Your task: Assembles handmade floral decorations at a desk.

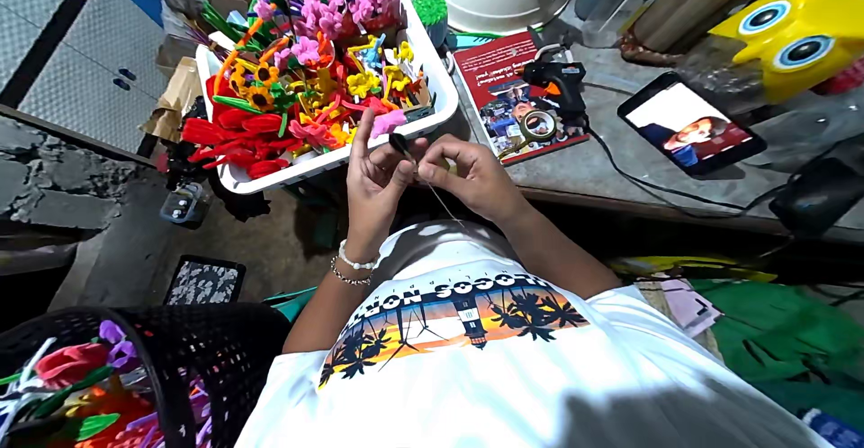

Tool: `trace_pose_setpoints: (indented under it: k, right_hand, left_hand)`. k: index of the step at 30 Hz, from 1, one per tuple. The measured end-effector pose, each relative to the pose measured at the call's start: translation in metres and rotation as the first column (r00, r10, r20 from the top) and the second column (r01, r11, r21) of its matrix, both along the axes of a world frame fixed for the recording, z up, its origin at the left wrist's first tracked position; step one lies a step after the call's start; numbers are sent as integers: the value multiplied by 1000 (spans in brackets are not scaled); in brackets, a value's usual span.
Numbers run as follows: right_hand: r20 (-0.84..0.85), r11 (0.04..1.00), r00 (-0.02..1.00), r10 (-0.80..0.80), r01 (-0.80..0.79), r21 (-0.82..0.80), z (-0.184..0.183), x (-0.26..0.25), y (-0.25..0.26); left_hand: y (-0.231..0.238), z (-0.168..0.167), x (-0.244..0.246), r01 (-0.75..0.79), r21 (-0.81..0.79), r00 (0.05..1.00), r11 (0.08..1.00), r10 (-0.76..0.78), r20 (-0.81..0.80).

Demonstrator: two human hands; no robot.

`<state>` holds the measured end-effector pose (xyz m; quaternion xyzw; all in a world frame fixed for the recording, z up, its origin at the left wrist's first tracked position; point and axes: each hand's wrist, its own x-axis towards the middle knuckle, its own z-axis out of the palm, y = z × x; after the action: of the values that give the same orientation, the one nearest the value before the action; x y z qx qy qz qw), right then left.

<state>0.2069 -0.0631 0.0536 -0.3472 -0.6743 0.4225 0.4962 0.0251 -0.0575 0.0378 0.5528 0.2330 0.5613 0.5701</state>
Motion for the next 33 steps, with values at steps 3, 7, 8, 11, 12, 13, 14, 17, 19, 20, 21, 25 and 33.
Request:
trace_pose_setpoints:
  k: [3, 7, 8, 11, 12, 13, 14, 17, 19, 20, 21, 25, 33]
  right_hand:
    - [233, 934, 935, -268, 193, 299, 2, -4, -2]
    - [273, 906, 916, -294, 175, 386, 1, -4, -2]
    - [256, 917, 933, -254, 148, 371, 1, -3, -1]
    - [139, 975, 990, -25, -7, 224, 2, 1, 1]
    - [65, 987, 995, 77, -85, 137, 1, 3, 1]
    - [-31, 983, 983, 180, -178, 41, 0, 5, 1]
    - [-151, 959, 951, 269, -279, -48, -1, 5, 0]
    - [-376, 870, 847, 375, -462, -174, -7, 4, 1]
    - [-319, 918, 898, 301, -364, -158, -6, 4, 0]
    - [-232, 959, 947, 224, -256, -118, -4, 4, -2]
    - [-112, 990, 986, 127, -132, -44, -2, 4, -2]
    - [199, 935, 950, -240, 171, 312, 2, -3, -5]
    - [-198, 966, 953, 230, -249, -75, -1, -4, -4]
  left_hand:
    - [-2, 2, 3, -93, 15, 995, 996, 93, -34]
    - [-7, 9, -2, -134, 25, 989, 991, 135, -59]
    - [-7, 10, -4, -126, 28, 990, 992, 127, -60]
    - [-9, 16, -6, -72, 27, 997, 997, 73, -37]
    - [-9, 17, -6, -46, 21, 999, 999, 47, -15]
    - [-10, 17, -6, -14, 12, 1000, 1000, 14, 6]
    - [-10, 17, -6, 18, 0, 1000, 1000, -18, 24]
    - [-7, 15, -3, 105, -41, 991, 994, -101, 90]
    - [-5, 12, -1, 102, -36, 992, 994, -99, 83]
    - [-5, 10, 0, 77, -32, 995, 997, -75, 63]
    - [-5, 10, 0, 49, -23, 998, 999, -48, 40]
    - [-6, 9, 4, -126, 18, 992, 992, 126, -19]
    - [-9, 17, -4, 75, -145, 984, 987, -50, 170]
